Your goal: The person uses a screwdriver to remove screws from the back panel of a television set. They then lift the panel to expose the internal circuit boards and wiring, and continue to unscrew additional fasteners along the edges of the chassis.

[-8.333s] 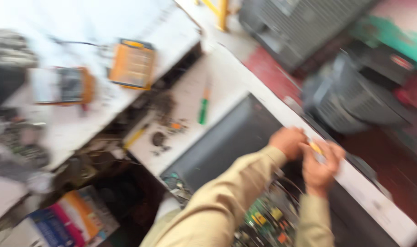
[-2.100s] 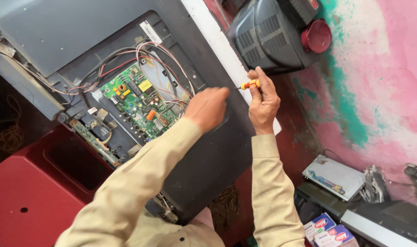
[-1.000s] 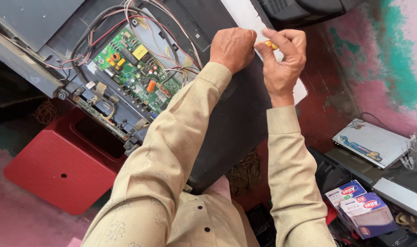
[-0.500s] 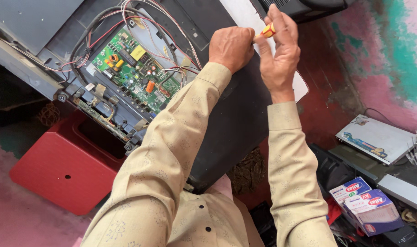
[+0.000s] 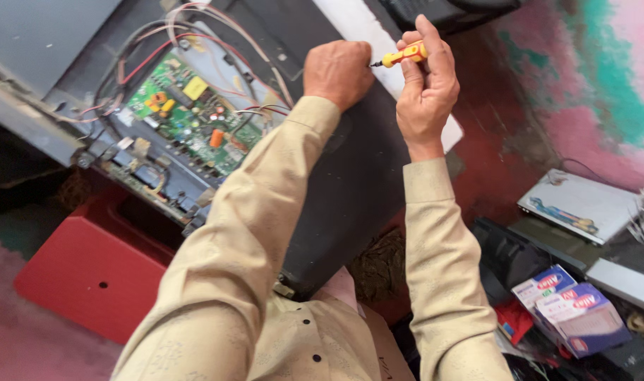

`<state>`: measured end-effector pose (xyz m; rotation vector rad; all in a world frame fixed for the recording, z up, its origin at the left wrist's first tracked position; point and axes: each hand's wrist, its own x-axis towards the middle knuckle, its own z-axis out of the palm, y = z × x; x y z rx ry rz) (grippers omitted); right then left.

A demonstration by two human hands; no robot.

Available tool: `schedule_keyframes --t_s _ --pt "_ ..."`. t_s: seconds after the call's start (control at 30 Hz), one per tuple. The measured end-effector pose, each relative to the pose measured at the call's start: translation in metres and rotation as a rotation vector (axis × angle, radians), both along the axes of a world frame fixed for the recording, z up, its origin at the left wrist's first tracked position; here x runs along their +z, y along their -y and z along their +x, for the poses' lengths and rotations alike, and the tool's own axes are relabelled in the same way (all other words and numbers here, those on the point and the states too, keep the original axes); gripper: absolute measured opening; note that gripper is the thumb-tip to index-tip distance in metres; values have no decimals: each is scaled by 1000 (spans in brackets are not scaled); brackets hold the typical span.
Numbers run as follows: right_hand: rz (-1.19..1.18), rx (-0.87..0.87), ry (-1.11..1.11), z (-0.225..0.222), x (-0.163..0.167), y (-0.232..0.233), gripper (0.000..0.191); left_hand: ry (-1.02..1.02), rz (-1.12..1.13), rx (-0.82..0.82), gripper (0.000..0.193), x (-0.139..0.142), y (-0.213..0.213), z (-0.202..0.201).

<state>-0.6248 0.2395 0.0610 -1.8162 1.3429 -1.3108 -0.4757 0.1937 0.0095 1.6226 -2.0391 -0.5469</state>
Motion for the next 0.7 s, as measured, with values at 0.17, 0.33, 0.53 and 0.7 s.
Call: schedule_keyframes --t_s 0.17,0.33,0.53,0.7 --pt "-79 -334 222 -61 12 -44 35 43 -77 -45 14 -3 -5 -2" --pt "-41 -555 109 -112 19 -112 29 -10 -77 26 26 -11 -8 -6" --pt "0 -645 -146 -123 8 -162 26 -803 114 189 25 1 -33 -8" --pt "20 -666 -233 -121 4 -169 23 -1356 848 38 26 33 -106 14"
